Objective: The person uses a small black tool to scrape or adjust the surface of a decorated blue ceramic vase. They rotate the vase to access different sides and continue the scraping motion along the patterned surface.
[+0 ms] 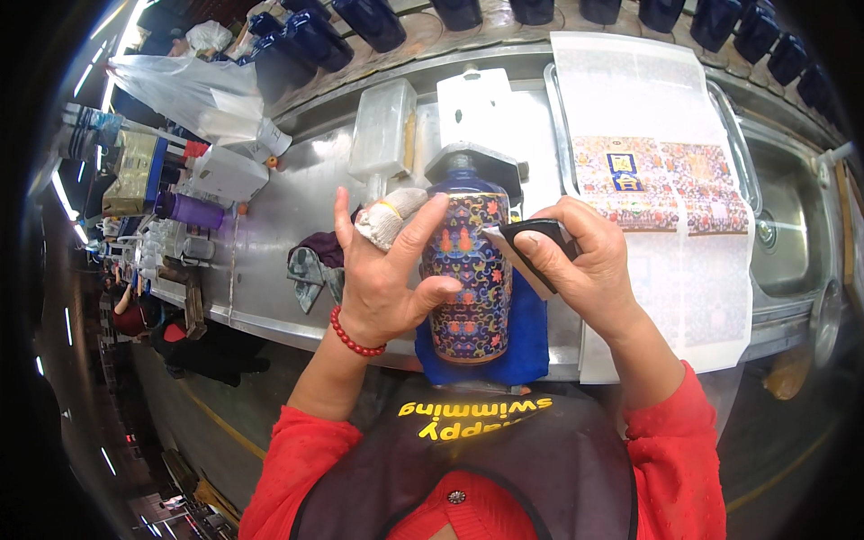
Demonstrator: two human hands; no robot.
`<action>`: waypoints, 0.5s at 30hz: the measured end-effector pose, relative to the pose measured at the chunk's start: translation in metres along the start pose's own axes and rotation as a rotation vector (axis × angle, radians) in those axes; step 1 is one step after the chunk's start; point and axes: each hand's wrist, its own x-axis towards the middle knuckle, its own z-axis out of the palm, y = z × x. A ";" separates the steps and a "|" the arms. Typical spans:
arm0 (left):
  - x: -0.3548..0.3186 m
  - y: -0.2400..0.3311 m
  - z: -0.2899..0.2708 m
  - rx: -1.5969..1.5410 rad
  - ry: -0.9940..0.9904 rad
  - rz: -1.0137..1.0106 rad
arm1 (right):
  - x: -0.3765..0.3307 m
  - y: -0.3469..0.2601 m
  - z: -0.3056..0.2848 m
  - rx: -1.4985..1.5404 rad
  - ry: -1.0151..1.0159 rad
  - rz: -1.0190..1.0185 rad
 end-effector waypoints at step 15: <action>0.000 -0.006 -0.002 -0.113 0.041 -0.017 | -0.003 0.000 -0.002 -0.010 0.012 -0.001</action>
